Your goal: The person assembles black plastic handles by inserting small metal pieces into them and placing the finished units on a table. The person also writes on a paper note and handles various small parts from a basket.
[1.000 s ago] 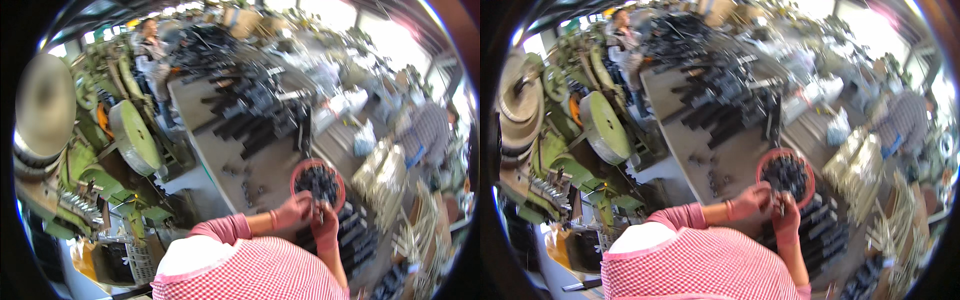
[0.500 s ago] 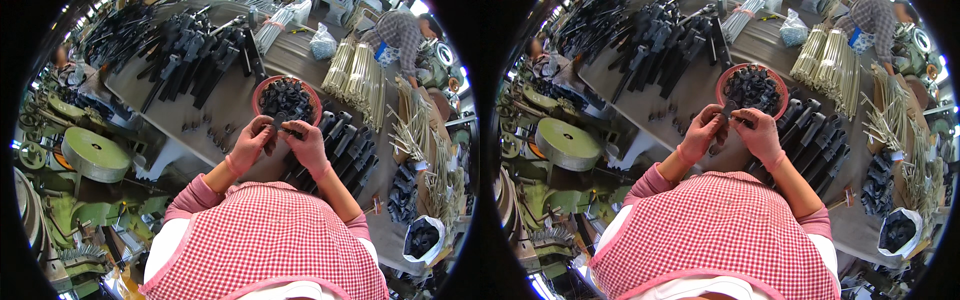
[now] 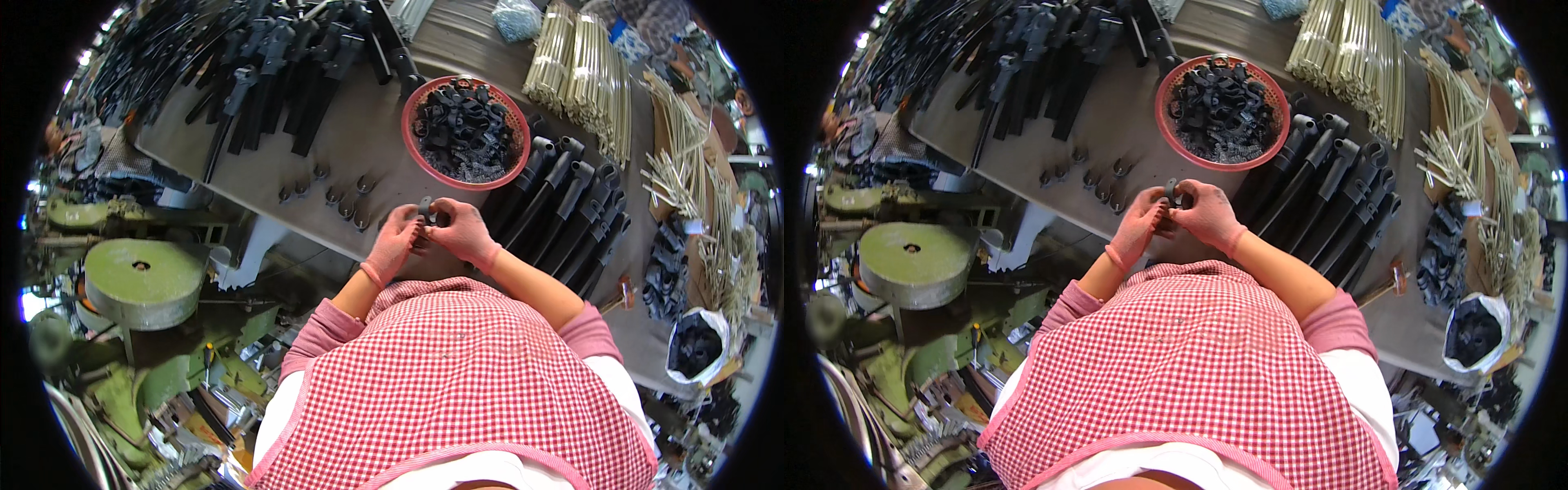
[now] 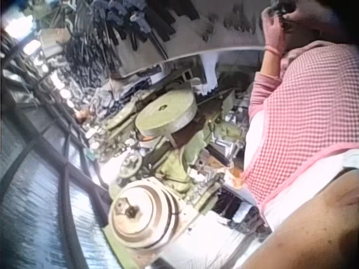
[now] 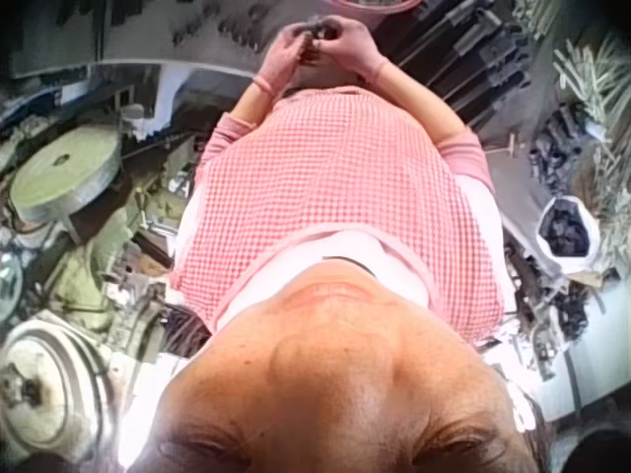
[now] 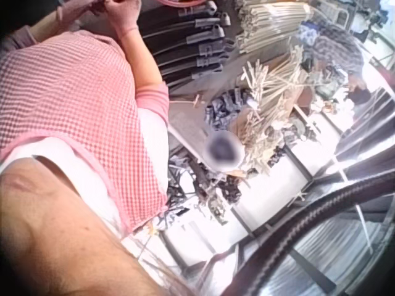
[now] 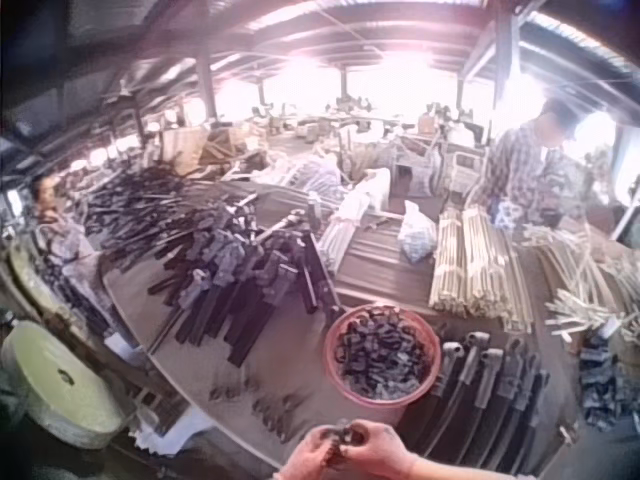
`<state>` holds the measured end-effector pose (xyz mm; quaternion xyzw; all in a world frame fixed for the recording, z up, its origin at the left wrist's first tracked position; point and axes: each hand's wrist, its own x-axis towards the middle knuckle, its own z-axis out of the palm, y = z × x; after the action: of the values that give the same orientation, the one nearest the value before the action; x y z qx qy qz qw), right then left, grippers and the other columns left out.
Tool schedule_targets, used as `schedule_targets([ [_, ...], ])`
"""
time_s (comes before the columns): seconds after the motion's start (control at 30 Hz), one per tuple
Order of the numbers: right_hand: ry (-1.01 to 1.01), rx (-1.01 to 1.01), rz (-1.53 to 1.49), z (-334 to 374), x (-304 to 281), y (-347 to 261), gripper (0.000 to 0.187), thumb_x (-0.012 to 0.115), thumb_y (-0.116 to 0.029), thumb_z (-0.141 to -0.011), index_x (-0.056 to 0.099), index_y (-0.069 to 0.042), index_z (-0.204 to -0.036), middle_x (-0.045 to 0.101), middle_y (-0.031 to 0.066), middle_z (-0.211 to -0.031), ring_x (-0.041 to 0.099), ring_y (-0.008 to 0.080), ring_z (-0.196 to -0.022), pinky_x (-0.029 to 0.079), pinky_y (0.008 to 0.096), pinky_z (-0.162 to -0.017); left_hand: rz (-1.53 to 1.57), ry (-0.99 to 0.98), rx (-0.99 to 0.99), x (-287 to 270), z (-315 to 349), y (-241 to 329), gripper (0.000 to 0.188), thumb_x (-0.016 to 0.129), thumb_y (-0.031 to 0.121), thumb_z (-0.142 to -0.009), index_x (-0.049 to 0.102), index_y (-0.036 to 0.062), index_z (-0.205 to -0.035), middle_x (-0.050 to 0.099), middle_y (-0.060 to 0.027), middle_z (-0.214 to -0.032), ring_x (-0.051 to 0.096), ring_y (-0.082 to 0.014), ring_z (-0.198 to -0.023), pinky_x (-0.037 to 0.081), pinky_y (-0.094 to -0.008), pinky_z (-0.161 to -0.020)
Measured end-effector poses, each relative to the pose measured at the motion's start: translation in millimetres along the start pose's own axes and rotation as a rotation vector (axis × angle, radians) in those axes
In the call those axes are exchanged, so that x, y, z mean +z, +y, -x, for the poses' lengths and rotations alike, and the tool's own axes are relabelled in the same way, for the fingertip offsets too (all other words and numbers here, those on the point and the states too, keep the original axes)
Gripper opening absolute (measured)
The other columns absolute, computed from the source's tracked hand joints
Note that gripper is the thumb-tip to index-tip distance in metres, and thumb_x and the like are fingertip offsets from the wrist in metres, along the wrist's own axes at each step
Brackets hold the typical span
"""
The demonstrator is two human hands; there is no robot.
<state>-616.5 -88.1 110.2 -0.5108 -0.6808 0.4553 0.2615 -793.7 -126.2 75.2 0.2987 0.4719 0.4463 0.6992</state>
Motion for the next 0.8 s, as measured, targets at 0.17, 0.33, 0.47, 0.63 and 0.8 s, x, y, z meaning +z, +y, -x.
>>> schedule_targets([
  [0.17, -0.197, 0.185, 0.522, -58.4, 39.3, 50.4, 0.032, 0.067, -0.024, -0.08, 0.068, -0.005, -0.106, 0.07, 0.0196, -0.102, 0.067, 0.035, -0.102, 0.052, 0.0435, -0.09, -0.741, 0.141, 0.47, -31.2, -61.6, 40.2, 0.024, 0.063, 0.011, -0.091, 0.061, 0.0032, -0.113, 0.067, -0.0101, -0.092, 0.067, -0.0217, -0.081, 0.053, -0.033, -0.075],
  [0.33, -0.103, 0.184, 0.377, -68.6, 46.0, 75.1, 0.034, 0.069, -0.024, -0.082, 0.06, -0.003, -0.107, 0.065, 0.0216, -0.114, 0.063, 0.0383, -0.105, 0.051, 0.0445, -0.091, -1.25, -0.188, 0.644, 27.6, -172.3, 56.7, 0.023, 0.065, 0.014, -0.085, 0.067, 0.0127, -0.108, 0.065, -0.0123, -0.096, 0.066, -0.0306, -0.087, 0.053, -0.0387, -0.079],
  [0.47, -0.031, 0.498, -0.405, -36.2, -6.7, 79.6, 0.007, 0.056, -0.006, -0.078, 0.063, -0.004, -0.08, 0.057, 0.0034, -0.071, 0.056, 0.0134, -0.068, 0.046, 0.0301, -0.061, -1.425, -0.242, 0.394, 68.4, -235.6, 11.7, 0.027, 0.064, 0.034, -0.085, 0.068, 0.0161, -0.105, 0.066, -0.0147, -0.102, 0.066, -0.0348, -0.096, 0.054, -0.0429, -0.083],
  [0.63, 0.033, 0.505, -0.839, 28.1, -79.2, 51.7, 0.016, 0.07, -0.019, -0.09, 0.067, -0.003, -0.088, 0.064, 0.0024, -0.076, 0.055, 0.0102, -0.061, 0.047, 0.0251, -0.057, -1.303, -0.14, 0.535, 68.1, -234.0, -6.9, 0.022, 0.061, 0.034, -0.086, 0.065, 0.0122, -0.09, 0.066, -0.0146, -0.095, 0.064, -0.0355, -0.092, 0.052, -0.0455, -0.081],
  [0.8, 0.314, 0.691, -0.756, 43.3, -103.6, 24.3, 0.024, 0.07, -0.029, -0.094, 0.067, -0.005, -0.088, 0.059, -0.0002, -0.07, 0.048, 0.0057, -0.055, 0.033, 0.0209, -0.048, -0.508, -0.364, 0.13, 78.0, -178.5, 33.4, 0.021, 0.064, 0.018, -0.094, 0.069, 0.0029, -0.108, 0.068, -0.0005, -0.083, 0.058, -0.0055, -0.073, 0.047, -0.0228, -0.067],
])
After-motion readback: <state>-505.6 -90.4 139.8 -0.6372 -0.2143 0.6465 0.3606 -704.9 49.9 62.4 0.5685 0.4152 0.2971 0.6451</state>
